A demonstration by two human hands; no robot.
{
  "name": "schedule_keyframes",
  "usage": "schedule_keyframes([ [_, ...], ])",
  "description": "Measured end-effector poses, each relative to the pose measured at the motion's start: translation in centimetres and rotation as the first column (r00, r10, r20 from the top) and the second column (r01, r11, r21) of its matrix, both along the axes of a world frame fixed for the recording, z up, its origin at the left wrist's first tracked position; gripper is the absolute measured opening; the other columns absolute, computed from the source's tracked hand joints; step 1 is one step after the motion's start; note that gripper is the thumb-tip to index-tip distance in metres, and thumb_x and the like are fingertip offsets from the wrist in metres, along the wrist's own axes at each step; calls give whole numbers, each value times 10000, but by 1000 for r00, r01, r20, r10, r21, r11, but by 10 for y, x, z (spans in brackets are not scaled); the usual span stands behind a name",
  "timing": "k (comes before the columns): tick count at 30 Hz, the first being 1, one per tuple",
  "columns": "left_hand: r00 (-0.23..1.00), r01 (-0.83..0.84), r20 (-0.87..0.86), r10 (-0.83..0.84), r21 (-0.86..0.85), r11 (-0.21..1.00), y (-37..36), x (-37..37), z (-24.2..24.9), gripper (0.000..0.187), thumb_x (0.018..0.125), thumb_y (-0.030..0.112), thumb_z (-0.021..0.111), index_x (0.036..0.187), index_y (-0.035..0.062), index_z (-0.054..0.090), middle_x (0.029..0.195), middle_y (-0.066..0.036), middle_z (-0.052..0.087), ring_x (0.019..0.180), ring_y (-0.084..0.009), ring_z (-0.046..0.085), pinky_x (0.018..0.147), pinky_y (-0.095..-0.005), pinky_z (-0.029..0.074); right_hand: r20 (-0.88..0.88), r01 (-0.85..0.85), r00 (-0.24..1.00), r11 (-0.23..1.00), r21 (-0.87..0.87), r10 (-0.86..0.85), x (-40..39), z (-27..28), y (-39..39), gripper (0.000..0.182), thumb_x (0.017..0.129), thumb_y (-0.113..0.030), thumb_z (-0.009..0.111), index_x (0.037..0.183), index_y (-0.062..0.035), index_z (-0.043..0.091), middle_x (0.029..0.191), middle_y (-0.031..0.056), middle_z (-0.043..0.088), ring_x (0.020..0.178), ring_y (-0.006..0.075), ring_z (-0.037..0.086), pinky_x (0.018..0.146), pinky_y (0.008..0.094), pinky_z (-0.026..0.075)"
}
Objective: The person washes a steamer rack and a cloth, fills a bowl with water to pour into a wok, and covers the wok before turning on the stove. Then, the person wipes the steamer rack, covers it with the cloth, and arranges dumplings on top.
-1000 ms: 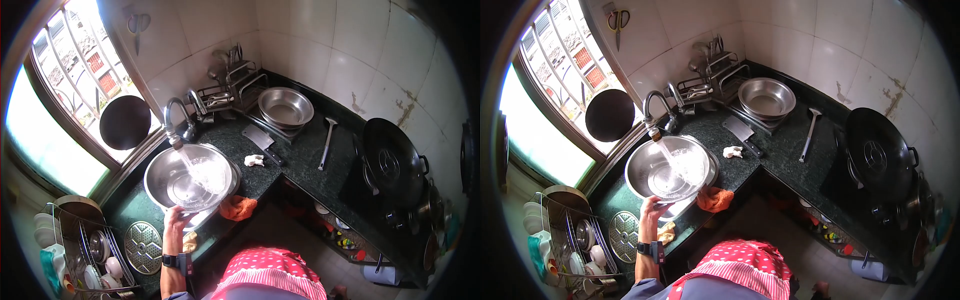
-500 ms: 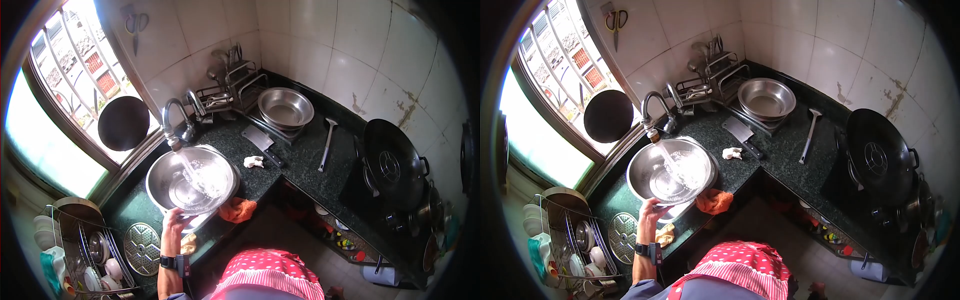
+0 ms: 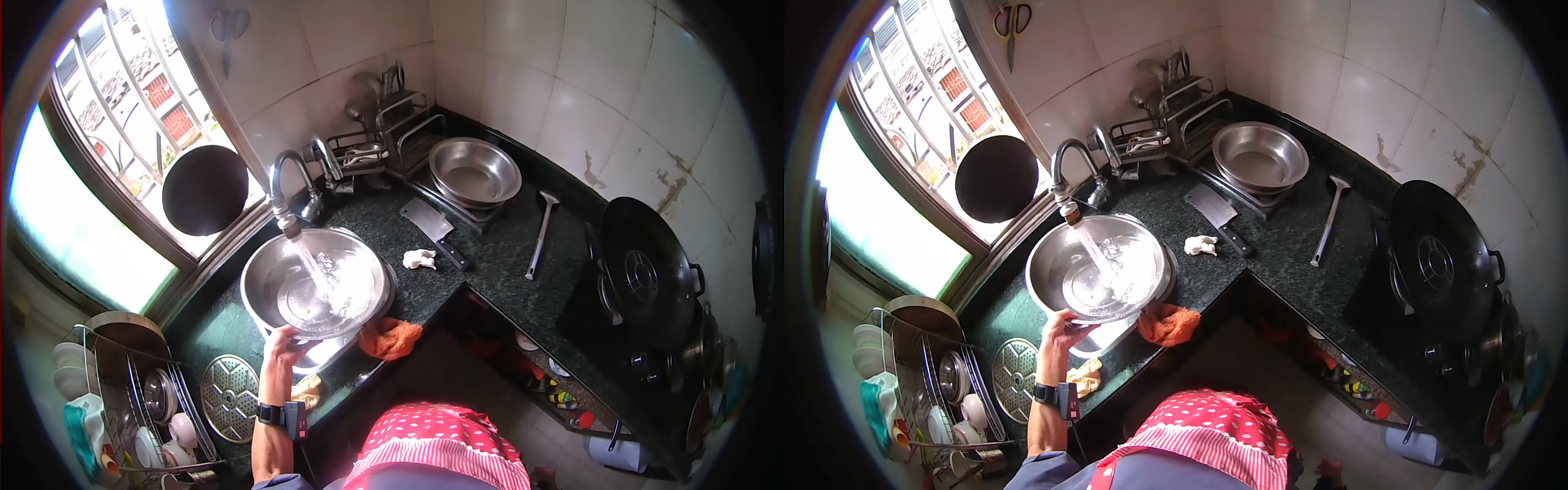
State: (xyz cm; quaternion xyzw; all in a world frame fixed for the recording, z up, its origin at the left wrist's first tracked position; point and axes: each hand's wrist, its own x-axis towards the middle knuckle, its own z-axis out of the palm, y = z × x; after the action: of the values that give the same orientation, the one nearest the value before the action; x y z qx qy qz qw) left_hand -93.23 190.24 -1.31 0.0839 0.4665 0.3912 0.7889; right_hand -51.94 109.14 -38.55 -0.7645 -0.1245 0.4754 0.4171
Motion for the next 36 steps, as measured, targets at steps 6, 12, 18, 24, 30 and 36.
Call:
schedule_keyframes([
  [6, 999, -51, 9, 52, -70, 996, 2, 4, 9, 483, 689, -100, 463, 1168, -131, 408, 1213, -310, 459, 1128, -462, 497, 930, -667, 435, 608, -598, 485, 746, -295, 629, 11, -18, -1, 196, 747, -236, 728, 759, -56, 651, 664, 67, 641, 620, 207, 665, 532, 344, 537],
  [12, 996, -9, 86, 16, -79, 997, 11, -17, -21, 441, 680, -101, 485, 1114, -136, 420, 1189, -300, 467, 1122, -459, 496, 924, -677, 434, -141, 203, 965, 969, -140, -222, -2, 51, 38, 139, 829, -134, 637, 804, 3, 649, 716, 103, 654, 610, 256, 678, 495, 381, 548],
  [18, 995, -92, -47, 88, -110, 990, -8, -22, -55, 380, 662, -87, 545, 1031, -76, 459, 1104, -254, 511, 1053, -437, 534, 858, -627, 515, -345, 296, 890, 954, -58, -297, 11, -41, -11, 184, 868, -131, 578, 881, 48, 621, 768, 187, 655, 664, 343, 677, 522, 455, 552],
  [24, 995, -95, 33, 98, -84, 992, -18, -17, -61, 572, 623, -137, 498, 1180, -35, 418, 1202, -250, 466, 1141, -434, 485, 918, -612, 486, -336, 292, 878, 937, -192, -342, 11, -4, 13, 167, 850, -142, 590, 896, 13, 636, 780, 179, 659, 685, 327, 678, 533, 470, 546],
  [30, 995, -50, 80, 54, -56, 997, -22, -10, -48, 611, 645, -128, 476, 1239, -42, 361, 1258, -268, 416, 1165, -439, 468, 962, -631, 440, -74, 17, 997, 987, -157, -29, 10, 25, 35, 174, 796, -159, 628, 889, -15, 654, 768, 143, 670, 683, 259, 675, 557, 418, 543],
  [36, 994, -8, 109, 15, -67, 998, -13, -17, -64, 606, 653, -127, 464, 1244, -46, 356, 1264, -270, 413, 1183, -435, 458, 971, -631, 433, 194, -242, 942, 954, -176, 275, 1, 20, 29, 195, 742, -177, 666, 883, -43, 673, 757, 107, 680, 681, 192, 673, 581, 367, 541],
])
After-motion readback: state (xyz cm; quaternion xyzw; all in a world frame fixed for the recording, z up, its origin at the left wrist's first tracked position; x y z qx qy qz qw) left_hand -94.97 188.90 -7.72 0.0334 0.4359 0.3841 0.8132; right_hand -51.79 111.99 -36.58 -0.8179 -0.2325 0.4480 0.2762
